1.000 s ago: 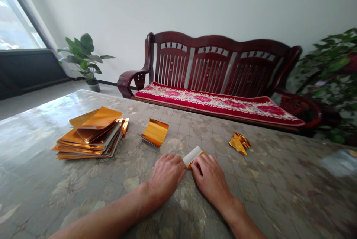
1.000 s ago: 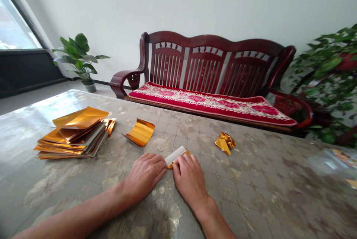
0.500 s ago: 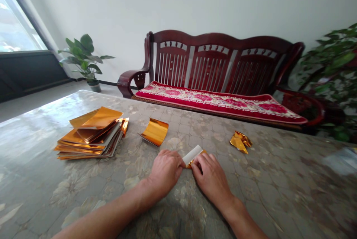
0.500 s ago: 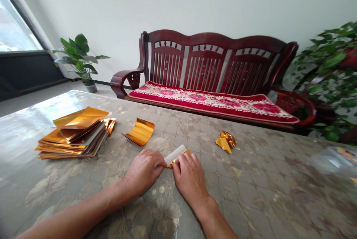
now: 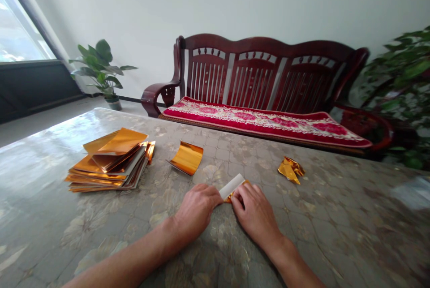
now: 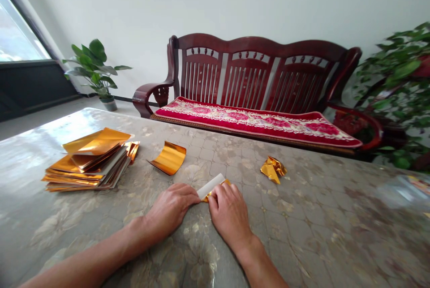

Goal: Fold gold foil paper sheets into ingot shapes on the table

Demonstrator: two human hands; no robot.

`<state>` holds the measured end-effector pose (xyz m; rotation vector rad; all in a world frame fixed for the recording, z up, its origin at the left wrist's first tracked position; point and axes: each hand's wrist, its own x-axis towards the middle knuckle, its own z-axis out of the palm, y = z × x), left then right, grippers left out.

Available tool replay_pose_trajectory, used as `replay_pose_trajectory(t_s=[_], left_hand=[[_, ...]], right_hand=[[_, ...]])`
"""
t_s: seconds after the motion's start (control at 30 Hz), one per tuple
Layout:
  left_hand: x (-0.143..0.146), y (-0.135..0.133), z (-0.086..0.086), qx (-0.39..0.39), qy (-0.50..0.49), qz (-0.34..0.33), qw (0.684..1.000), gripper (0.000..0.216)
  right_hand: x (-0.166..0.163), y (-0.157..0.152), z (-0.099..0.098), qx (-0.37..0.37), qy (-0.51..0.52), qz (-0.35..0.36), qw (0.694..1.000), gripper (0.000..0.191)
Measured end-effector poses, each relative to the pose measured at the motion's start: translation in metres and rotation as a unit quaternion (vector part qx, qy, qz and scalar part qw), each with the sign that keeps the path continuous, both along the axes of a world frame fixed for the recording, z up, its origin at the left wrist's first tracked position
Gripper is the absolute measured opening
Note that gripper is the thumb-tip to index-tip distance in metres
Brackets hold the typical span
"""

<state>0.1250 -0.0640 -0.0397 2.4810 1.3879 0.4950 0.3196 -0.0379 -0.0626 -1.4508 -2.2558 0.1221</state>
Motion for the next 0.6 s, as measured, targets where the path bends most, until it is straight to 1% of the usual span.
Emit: replay_pose_trajectory(t_s=[0.1, 0.2, 0.37, 0.6], left_hand=[[0.002, 0.000, 0.003, 0.028, 0.039, -0.003, 0.999, 0.023], [0.005, 0.003, 0.004, 0.045, 0.061, 0.019, 0.997, 0.022], [0.014, 0.010, 0.009, 0.030, 0.079, 0.057, 0.995, 0.023], [0.020, 0.014, 0.013, 0.013, 0.064, 0.094, 0.993, 0.023]], right_hand=[[-0.001, 0.000, 0.000, 0.002, -0.001, 0.004, 1.000, 0.018], [0.000, -0.001, -0.001, 0.009, 0.000, 0.008, 1.000, 0.018], [0.000, -0.001, -0.003, 0.020, 0.002, 0.012, 1.000, 0.018], [0.000, -0.001, 0.001, 0.012, -0.004, 0.014, 1.000, 0.018]])
